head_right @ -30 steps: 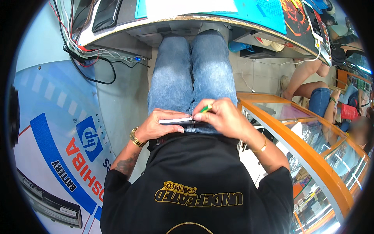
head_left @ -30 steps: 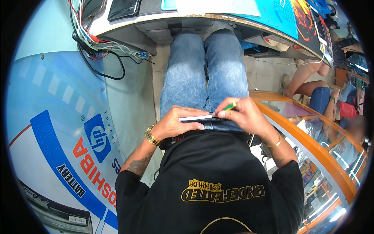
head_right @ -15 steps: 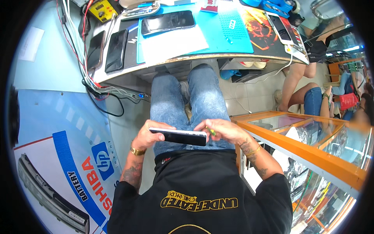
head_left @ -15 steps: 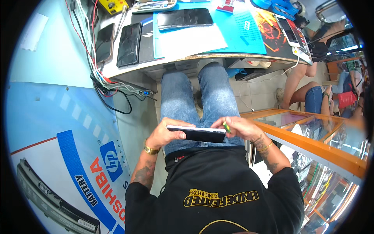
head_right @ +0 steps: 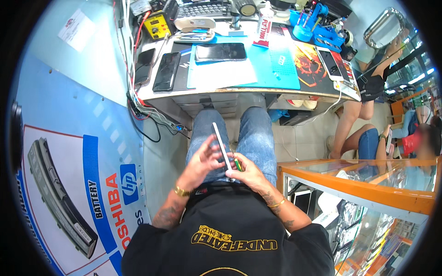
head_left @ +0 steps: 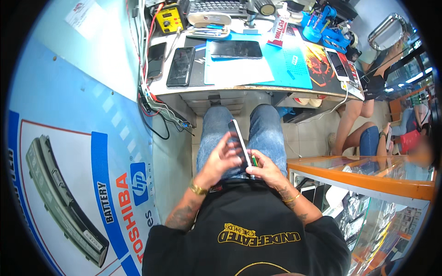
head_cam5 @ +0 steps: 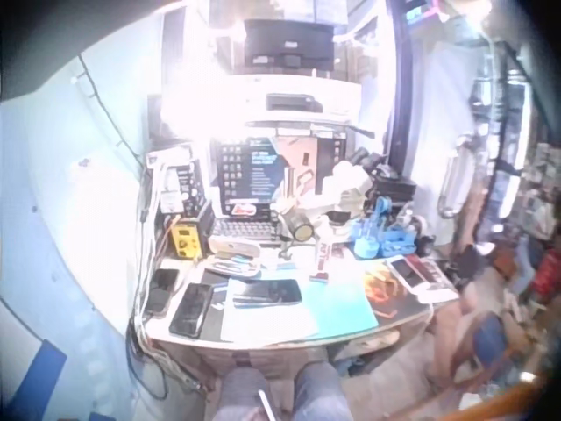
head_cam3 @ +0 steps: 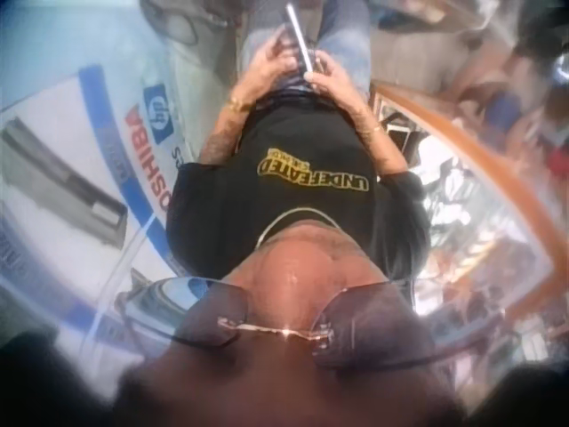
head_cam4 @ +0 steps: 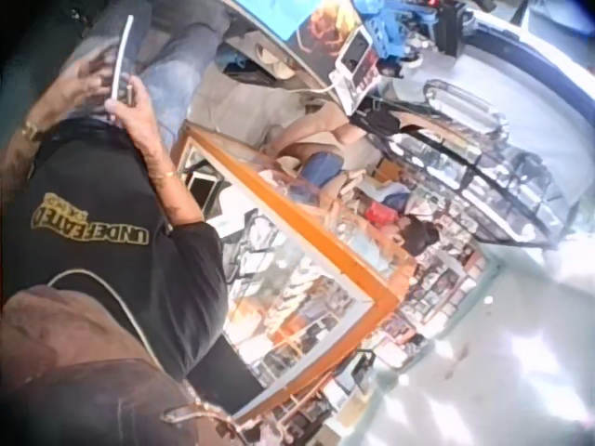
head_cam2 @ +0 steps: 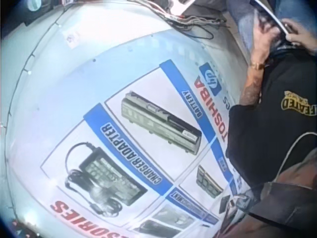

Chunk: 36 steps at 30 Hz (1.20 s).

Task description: The person uses a small screwdriver to remove screws from the internal chassis of a mobile phone and then pries the back panel off the device.

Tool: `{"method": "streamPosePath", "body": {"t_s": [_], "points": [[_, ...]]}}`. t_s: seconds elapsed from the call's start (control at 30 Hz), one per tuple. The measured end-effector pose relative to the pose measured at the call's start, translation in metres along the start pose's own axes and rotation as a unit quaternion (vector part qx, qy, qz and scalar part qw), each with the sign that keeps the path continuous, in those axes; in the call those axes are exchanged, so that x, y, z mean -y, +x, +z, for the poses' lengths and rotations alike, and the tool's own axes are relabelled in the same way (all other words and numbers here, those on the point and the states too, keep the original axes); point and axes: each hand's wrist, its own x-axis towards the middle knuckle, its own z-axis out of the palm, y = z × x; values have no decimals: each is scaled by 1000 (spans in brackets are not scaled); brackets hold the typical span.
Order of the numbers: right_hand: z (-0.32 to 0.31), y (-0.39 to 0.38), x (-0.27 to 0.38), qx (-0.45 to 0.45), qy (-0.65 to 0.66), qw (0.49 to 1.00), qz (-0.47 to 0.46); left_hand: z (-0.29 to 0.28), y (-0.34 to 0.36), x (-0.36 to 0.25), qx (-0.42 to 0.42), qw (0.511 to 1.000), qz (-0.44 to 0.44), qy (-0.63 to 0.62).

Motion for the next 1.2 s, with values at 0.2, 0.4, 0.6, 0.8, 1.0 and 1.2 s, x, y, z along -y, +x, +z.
{"method": "streamPosePath", "body": {"t_s": [0.2,0.4,0.6,0.8,1.0,1.2], "points": [[-5,13,-33,-16,-84,995,-59,5,-5,25,-58,998,-11,30],[-6,7,-23,-14,-117,993,-7,-5,-13,31,-36,997,-39,56],[-10,6,-19,8,-62,998,2,0,-14,30,-41,996,-37,63],[-17,7,-23,10,-42,999,17,6,-10,38,-58,997,-29,50],[-25,8,-21,43,-52,996,-52,2,-6,35,-50,993,-2,103],[-40,-1,-3,-94,-159,983,-21,8,-23,-22,-30,793,165,585]]}}
